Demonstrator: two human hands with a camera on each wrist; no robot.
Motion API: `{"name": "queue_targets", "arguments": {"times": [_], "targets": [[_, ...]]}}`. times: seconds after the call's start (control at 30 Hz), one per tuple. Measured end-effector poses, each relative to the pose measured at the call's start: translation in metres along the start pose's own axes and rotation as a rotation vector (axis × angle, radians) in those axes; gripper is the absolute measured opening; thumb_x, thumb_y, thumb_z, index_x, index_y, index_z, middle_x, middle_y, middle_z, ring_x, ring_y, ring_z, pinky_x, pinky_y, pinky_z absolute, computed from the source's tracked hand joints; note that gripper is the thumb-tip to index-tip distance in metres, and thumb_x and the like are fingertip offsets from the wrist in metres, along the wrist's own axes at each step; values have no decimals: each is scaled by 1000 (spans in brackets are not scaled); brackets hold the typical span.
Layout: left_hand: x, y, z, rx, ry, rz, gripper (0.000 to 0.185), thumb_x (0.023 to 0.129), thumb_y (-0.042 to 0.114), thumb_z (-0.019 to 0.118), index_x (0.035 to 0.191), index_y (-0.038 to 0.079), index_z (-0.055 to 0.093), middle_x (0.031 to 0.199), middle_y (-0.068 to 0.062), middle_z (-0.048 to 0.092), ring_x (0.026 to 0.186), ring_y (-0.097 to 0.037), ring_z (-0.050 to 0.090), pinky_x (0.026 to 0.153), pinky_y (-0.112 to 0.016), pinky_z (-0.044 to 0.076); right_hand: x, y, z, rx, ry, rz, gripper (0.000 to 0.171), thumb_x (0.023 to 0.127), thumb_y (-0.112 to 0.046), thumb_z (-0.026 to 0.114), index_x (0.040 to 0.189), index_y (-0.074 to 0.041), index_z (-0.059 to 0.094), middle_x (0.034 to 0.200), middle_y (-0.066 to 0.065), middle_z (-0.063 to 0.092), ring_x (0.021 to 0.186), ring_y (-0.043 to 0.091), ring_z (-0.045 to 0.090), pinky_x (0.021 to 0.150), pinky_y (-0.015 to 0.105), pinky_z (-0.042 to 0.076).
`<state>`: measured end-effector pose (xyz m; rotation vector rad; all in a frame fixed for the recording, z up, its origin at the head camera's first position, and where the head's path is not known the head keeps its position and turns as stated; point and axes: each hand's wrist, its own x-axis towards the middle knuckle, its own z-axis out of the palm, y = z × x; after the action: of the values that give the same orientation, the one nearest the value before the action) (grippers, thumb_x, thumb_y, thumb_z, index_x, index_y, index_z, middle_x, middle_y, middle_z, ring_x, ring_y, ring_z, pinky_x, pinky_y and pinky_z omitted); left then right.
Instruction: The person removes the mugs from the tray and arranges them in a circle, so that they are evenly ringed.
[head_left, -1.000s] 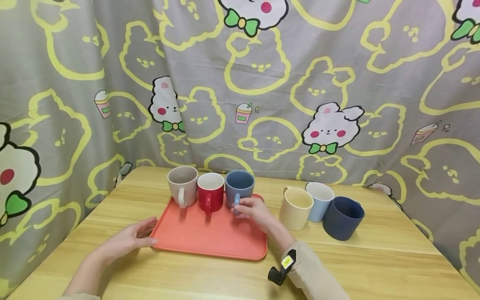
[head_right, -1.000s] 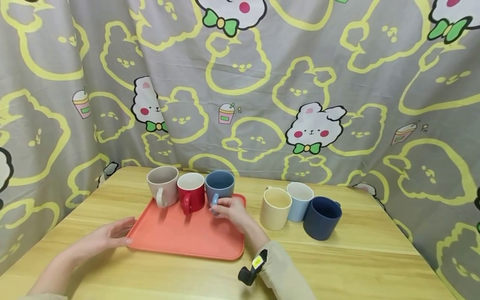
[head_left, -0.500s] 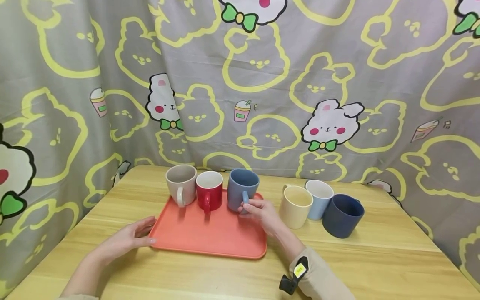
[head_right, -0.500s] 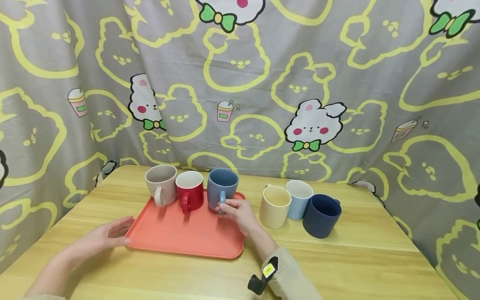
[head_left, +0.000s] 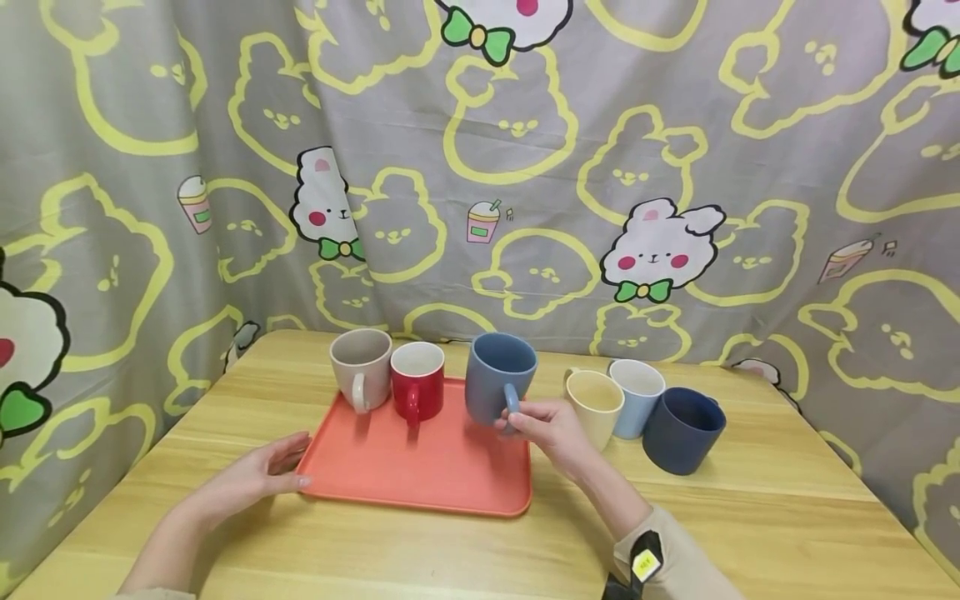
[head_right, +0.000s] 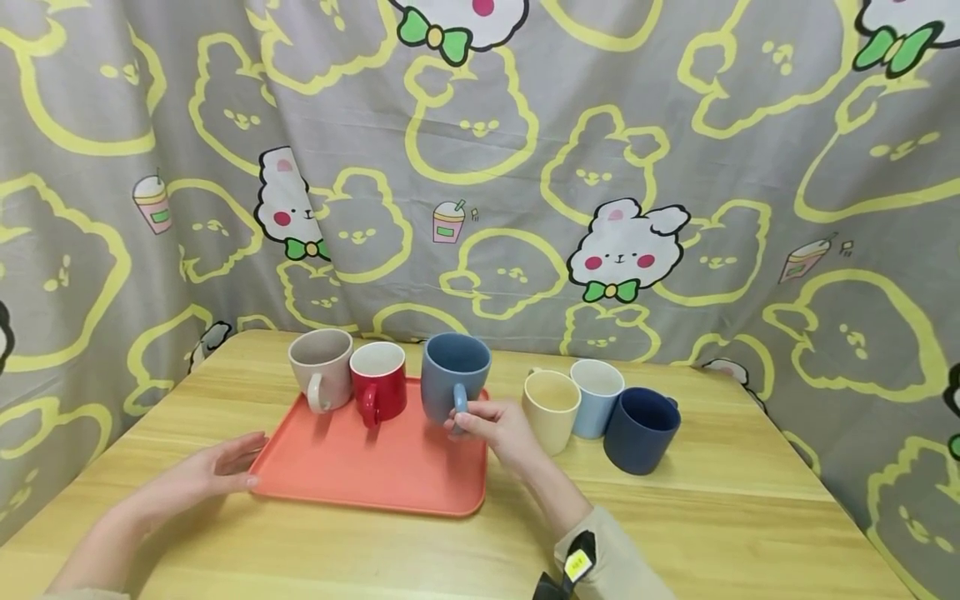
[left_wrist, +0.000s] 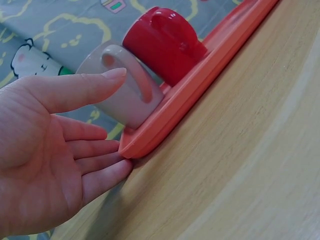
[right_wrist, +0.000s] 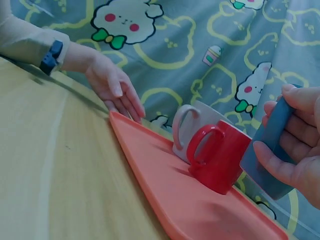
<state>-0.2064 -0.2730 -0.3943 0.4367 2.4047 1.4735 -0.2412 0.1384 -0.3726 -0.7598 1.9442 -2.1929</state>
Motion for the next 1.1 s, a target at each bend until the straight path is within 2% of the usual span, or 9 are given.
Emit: {"name": "queue_targets", "arguments": {"times": [0.07, 0.17, 0.23, 0.43, 0.6, 0.73, 0.9, 1.1], "targets": [[1, -1, 0, -1, -3, -3, 80, 87, 20, 63, 138, -19, 14, 142, -38, 20, 129, -49, 25, 91, -17, 37, -7, -2, -1, 32, -27, -31, 13, 88, 2, 57, 93, 7, 68, 81, 1, 71, 81, 14, 68, 79, 32, 52], [2, -1, 1, -5, -7, -7, 80, 88, 20, 63, 138, -19, 14, 142, -38, 19, 129, -49, 25, 90, -16, 36, -18, -6, -5, 75, -75, -54, 21, 89, 2, 56, 90, -12, 71, 84, 1, 71, 83, 14, 67, 79, 32, 52], [2, -1, 1, -6, -9, -8, 80, 88, 20, 63, 138, -19, 14, 142, -37, 19, 129, -49, 24, 90, -16, 36, -26, -9, -9, 86, -105, -55, 24, 90, 2, 54, 91, -15, 72, 86, 1, 71, 84, 14, 67, 80, 32, 51], [2, 0, 2, -10, -16, -17, 80, 88, 20, 62, 138, -19, 15, 142, -37, 19, 129, -49, 25, 92, -20, 37, -53, -16, -21, 106, -154, -43, 30, 92, 4, 49, 95, -14, 72, 90, 0, 71, 89, 13, 66, 82, 30, 50], [3, 0, 2, 5, -16, -17, 80, 88, 21, 62, 138, -19, 15, 142, -37, 19, 130, -49, 25, 94, -26, 38, -73, -18, -28, 159, -198, -77, 32, 92, 8, 45, 100, -9, 71, 94, 3, 71, 94, 14, 64, 84, 32, 50], [2, 0, 2, 11, -13, -13, 79, 88, 20, 62, 138, -19, 15, 143, -37, 19, 130, -48, 25, 93, -24, 39, -87, -17, -34, 166, -225, -93, 35, 92, 10, 41, 103, -6, 70, 97, 6, 70, 96, 18, 64, 84, 34, 50], [2, -2, 1, 6, -18, -19, 78, 89, 20, 61, 139, -18, 15, 143, -36, 19, 130, -48, 26, 92, -22, 39, -104, -18, -42, 131, -235, -95, 35, 92, 12, 40, 105, -3, 69, 99, 8, 70, 96, 19, 64, 84, 34, 50], [2, -2, 0, 22, -17, -24, 78, 89, 21, 61, 139, -18, 16, 143, -36, 20, 129, -48, 26, 95, -32, 39, -125, -21, -49, 39, -175, -53, 34, 93, 11, 40, 105, -2, 69, 99, 5, 70, 97, 16, 63, 85, 30, 48]]}}
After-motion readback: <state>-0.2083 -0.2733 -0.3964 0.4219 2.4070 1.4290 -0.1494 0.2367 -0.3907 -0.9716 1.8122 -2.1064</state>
